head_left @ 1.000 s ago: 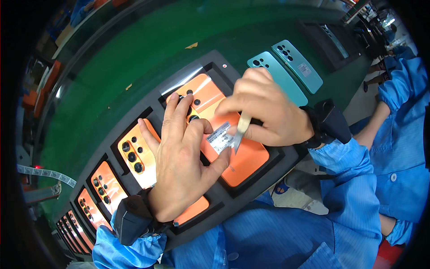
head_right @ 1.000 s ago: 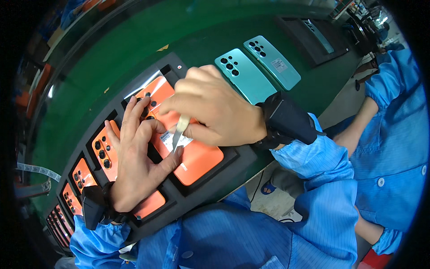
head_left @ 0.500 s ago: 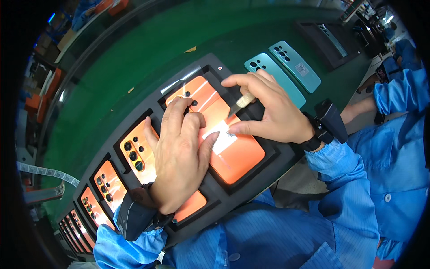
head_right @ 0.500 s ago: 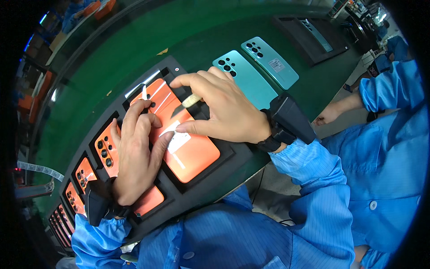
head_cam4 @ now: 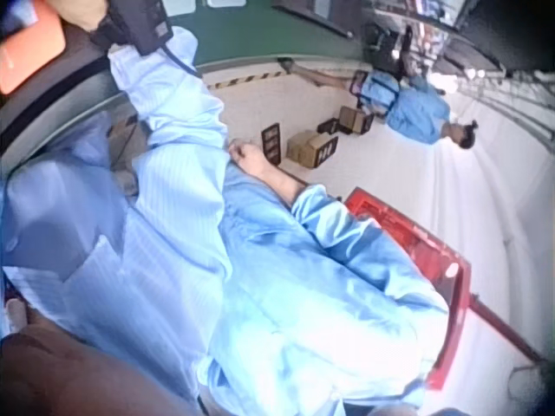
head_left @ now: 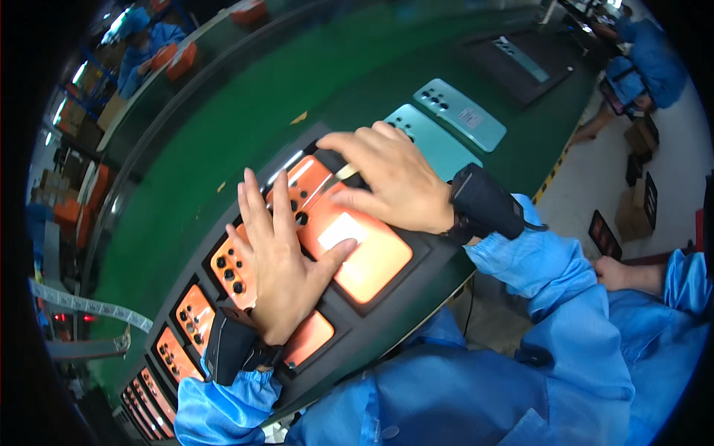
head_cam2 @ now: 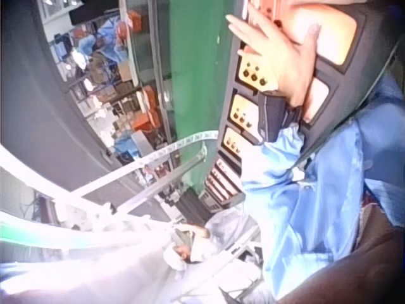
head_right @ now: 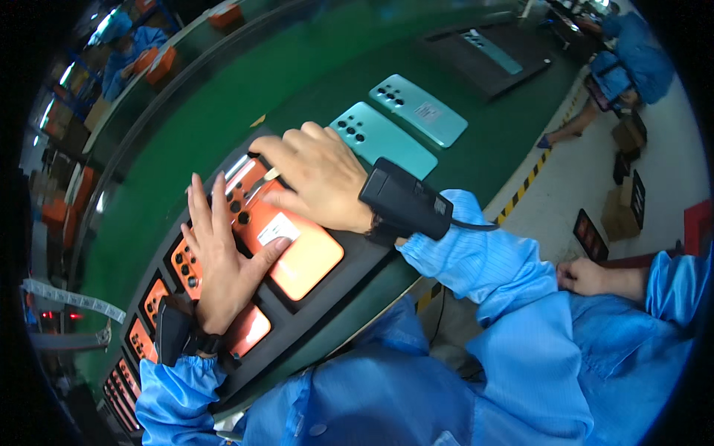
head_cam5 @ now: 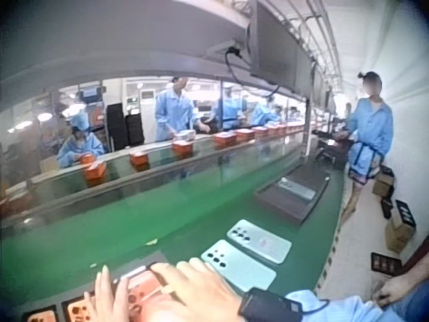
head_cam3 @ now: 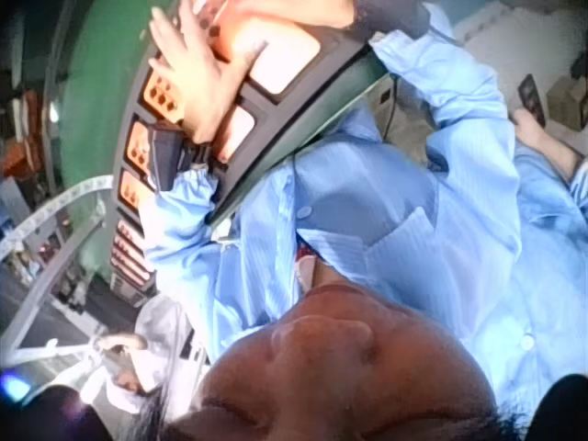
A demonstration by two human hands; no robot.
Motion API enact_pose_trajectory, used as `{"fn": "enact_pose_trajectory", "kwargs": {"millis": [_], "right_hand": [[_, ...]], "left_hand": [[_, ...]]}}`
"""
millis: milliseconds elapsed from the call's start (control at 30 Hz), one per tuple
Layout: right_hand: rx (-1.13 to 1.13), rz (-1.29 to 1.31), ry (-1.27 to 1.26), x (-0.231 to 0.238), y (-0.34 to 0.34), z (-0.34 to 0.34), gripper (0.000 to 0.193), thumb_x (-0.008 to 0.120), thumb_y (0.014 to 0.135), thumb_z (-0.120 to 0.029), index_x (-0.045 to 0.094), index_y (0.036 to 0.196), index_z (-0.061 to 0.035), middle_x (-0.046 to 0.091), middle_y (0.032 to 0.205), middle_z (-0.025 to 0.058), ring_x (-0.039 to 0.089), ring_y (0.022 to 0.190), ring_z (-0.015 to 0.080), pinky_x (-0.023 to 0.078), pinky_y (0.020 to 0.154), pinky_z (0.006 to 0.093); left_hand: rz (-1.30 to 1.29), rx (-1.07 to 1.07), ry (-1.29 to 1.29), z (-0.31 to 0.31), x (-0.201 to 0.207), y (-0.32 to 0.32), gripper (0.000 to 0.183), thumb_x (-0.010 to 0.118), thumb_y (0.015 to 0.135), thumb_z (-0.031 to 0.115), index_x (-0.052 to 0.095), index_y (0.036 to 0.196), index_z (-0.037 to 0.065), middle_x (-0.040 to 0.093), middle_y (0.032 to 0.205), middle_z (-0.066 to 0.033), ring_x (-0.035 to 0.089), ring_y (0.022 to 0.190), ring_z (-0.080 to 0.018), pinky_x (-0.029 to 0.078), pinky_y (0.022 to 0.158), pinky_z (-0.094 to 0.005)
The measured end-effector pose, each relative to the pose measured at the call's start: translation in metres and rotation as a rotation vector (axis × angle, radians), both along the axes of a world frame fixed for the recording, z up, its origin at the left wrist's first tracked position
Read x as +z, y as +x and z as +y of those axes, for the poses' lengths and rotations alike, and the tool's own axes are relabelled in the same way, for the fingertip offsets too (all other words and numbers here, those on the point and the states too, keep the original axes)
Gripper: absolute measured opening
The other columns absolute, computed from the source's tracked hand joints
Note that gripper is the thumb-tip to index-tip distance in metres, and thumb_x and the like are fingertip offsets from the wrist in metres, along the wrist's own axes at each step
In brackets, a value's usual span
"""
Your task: The recorder applies identification labels to the back of several mobile phones arranged in a tray on an assembly line.
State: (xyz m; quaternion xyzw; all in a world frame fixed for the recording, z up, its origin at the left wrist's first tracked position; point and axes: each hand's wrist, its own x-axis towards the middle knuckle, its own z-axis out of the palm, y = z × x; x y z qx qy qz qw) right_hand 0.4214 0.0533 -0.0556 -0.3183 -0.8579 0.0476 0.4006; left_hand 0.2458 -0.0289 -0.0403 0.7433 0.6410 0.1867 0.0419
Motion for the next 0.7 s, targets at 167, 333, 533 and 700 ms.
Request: {"fn": "enact_pose_trajectory", "kwargs": {"millis": [167, 333, 533, 700], "right_hand": [[-0.366, 0.228, -0.014, -0.001, 0.085, 0.017, 0.009, 0.056, 0.078, -0.009, 0.061, 0.084, -0.0043, 0.060, 0.079, 0.0112, 0.056, 0.072, 0.0316, 0.044, 0.064, 0.0398], [-0.700, -0.117, -0.099, -0.031, 0.154, 0.002, 0.016, 0.058, 0.080, -0.016, 0.064, 0.087, -0.0036, 0.055, 0.079, 0.0121, 0.059, 0.072, 0.0314, 0.047, 0.063, 0.0401], [-0.903, -0.311, -0.288, -0.057, 0.182, 0.028, 0.064, 0.064, 0.071, -0.051, 0.058, 0.110, -0.0001, 0.058, 0.105, 0.0140, 0.060, 0.091, 0.0303, 0.049, 0.075, 0.0371], [-0.837, -0.341, -0.474, -0.046, 0.162, 0.037, 0.082, 0.067, 0.062, -0.058, 0.053, 0.116, 0.0022, 0.056, 0.110, 0.0179, 0.058, 0.098, 0.0321, 0.048, 0.081, 0.0394]], "left_hand": [[-0.075, -0.027, 0.015, 0.002, -0.009, -0.007, 0.055, 0.049, 0.086, 0.012, 0.030, 0.138, 0.011, 0.023, 0.144, -0.0177, 0.019, 0.135, -0.0320, 0.005, 0.103, -0.0603], [-0.518, -0.070, 0.198, 0.000, -0.005, -0.020, 0.052, 0.045, 0.084, 0.000, 0.033, 0.135, 0.005, 0.021, 0.144, -0.0186, 0.021, 0.134, -0.0322, 0.019, 0.108, -0.0391], [-0.289, -0.527, 0.077, 0.033, 0.047, 0.019, 0.063, 0.059, 0.074, 0.003, 0.037, 0.133, 0.005, 0.026, 0.143, -0.0180, 0.026, 0.132, -0.0325, 0.024, 0.107, -0.0390], [0.259, -0.847, -0.207, 0.109, 0.044, 0.079, 0.066, 0.064, 0.067, 0.008, 0.040, 0.127, -0.002, 0.034, 0.137, -0.0201, 0.033, 0.127, -0.0349, 0.031, 0.103, -0.0405]]}}
